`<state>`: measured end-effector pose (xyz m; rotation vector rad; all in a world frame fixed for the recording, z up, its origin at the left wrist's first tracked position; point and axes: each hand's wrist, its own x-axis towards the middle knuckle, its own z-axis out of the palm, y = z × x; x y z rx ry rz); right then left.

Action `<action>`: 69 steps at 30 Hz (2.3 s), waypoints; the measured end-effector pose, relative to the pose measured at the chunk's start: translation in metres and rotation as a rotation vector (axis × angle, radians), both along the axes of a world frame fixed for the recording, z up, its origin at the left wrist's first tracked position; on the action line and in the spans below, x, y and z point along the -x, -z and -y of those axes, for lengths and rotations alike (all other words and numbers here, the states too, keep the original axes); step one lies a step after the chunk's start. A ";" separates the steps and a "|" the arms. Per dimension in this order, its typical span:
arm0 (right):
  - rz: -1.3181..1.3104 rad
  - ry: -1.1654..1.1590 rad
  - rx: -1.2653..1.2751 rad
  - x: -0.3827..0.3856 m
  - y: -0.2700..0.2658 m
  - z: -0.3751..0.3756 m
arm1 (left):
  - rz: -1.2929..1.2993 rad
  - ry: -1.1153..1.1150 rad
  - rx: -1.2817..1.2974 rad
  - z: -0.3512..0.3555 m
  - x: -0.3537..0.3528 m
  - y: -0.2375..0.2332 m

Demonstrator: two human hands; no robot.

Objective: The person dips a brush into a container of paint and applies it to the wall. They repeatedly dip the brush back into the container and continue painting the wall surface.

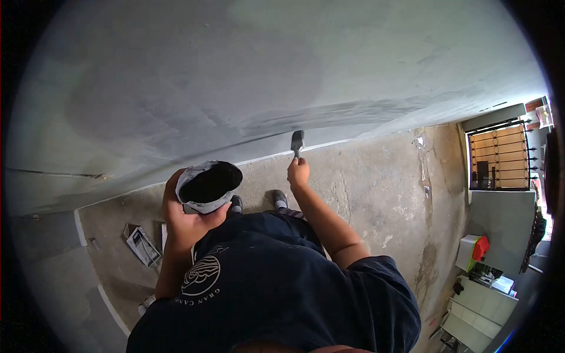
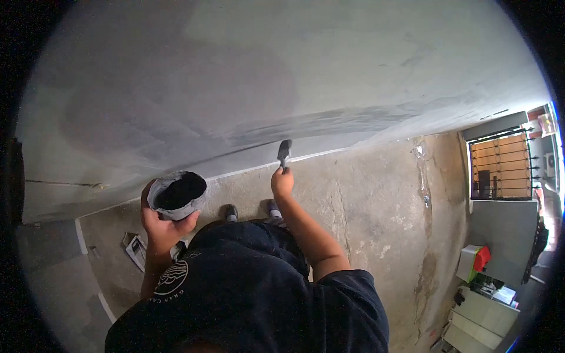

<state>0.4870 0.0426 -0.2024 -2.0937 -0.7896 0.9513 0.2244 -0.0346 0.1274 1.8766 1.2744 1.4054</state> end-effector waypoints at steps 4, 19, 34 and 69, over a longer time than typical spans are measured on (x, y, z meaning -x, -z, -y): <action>0.193 -0.270 -0.052 0.028 -0.023 0.008 | 0.007 0.041 -0.019 -0.001 0.025 0.000; 0.490 -0.045 -0.069 0.038 -0.040 0.031 | -0.054 0.098 -0.002 -0.019 0.095 0.003; 0.499 -0.540 -0.029 0.121 -0.034 0.069 | -0.064 0.262 0.092 -0.008 0.158 0.033; 0.466 0.188 -0.093 -0.084 -0.013 -0.002 | 0.095 0.016 -0.008 0.009 0.029 0.010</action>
